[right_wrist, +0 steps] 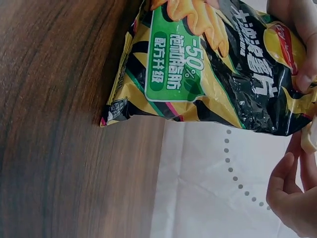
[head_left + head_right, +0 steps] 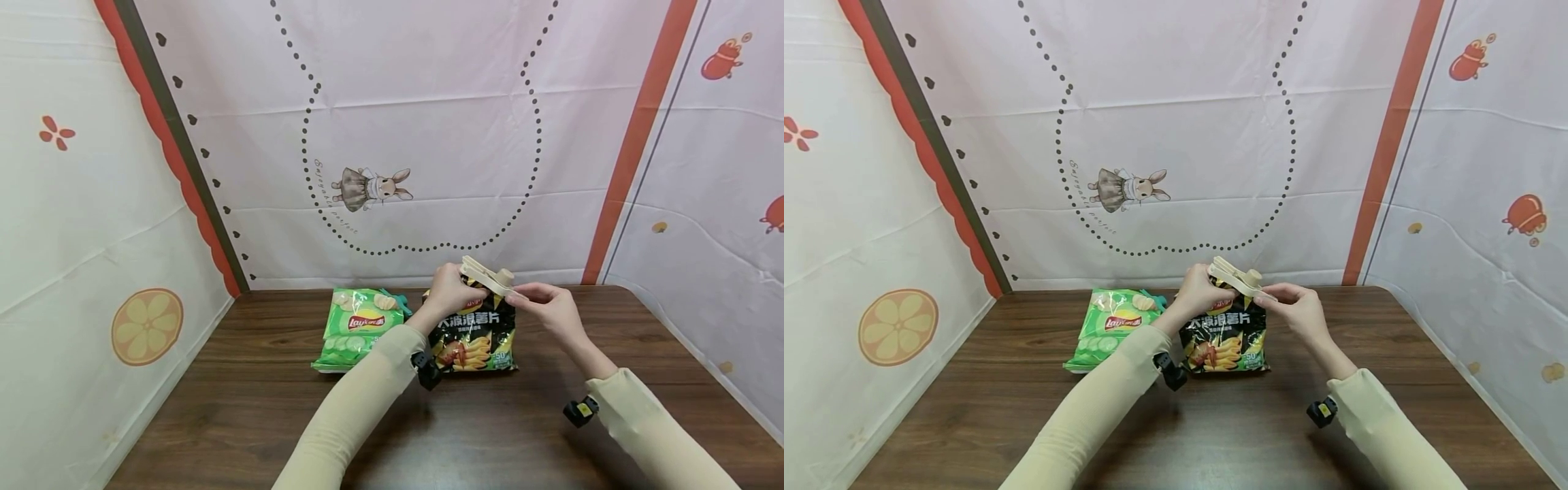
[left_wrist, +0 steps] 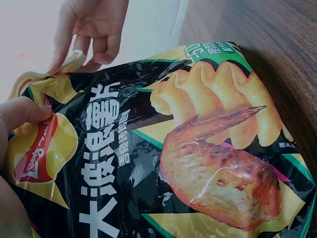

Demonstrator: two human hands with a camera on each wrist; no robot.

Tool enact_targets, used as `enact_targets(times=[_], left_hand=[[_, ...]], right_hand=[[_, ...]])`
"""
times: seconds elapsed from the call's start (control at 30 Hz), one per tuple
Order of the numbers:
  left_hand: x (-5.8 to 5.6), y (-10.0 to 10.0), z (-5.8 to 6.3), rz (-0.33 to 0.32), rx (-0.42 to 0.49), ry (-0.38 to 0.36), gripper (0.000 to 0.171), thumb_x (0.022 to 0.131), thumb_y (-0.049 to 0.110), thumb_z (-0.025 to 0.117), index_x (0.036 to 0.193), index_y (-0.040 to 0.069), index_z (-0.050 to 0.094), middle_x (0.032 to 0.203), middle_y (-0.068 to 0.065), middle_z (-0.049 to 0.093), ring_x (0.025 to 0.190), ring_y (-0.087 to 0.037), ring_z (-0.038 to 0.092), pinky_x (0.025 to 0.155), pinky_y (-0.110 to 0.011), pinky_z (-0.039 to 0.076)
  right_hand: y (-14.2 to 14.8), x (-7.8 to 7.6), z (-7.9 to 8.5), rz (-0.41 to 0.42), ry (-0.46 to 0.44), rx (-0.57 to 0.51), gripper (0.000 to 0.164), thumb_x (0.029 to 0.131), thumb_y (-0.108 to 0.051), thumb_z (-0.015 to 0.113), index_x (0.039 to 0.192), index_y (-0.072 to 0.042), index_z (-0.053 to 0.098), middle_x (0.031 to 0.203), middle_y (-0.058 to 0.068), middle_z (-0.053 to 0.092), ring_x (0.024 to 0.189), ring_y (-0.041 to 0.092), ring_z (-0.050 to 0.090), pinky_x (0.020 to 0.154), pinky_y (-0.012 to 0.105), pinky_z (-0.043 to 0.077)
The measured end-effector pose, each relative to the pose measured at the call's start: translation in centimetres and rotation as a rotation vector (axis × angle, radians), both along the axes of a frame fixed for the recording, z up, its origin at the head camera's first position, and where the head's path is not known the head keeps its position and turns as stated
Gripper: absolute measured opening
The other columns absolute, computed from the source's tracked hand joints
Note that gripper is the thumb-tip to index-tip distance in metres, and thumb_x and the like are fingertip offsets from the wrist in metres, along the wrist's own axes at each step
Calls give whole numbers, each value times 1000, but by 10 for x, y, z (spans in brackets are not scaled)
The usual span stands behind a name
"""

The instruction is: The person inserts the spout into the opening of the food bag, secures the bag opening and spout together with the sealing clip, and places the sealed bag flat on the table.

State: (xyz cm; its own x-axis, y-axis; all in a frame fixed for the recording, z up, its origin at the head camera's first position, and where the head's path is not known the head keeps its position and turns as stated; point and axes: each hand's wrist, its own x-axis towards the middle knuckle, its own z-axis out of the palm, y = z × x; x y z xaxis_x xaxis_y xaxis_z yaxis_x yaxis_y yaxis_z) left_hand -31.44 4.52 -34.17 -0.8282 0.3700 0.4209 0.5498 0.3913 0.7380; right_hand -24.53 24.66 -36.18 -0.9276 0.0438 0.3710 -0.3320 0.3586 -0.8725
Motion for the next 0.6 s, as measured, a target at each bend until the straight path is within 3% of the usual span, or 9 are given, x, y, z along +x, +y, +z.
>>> enact_targets(times=[0.33, 0.6], left_hand=[[0, 0, 0, 0, 1, 24, 19, 70, 14, 81, 88, 10, 75, 58, 0, 65, 35, -7, 31, 39, -20, 30], [0, -1, 1, -9, -2, 25, 21, 71, 14, 81, 90, 10, 74, 55, 0, 63, 35, -7, 31, 39, -20, 29]], right_hand=[[-12, 0, 0, -29, -64, -102, 31, 83, -32, 73, 103, -10, 67, 86, -24, 68, 81, -3, 61, 72, 16, 46], [-15, 0, 1, 30, -89, -199, 25, 85, -23, 72, 105, -15, 59, 88, -26, 67, 85, -6, 61, 75, 13, 45]])
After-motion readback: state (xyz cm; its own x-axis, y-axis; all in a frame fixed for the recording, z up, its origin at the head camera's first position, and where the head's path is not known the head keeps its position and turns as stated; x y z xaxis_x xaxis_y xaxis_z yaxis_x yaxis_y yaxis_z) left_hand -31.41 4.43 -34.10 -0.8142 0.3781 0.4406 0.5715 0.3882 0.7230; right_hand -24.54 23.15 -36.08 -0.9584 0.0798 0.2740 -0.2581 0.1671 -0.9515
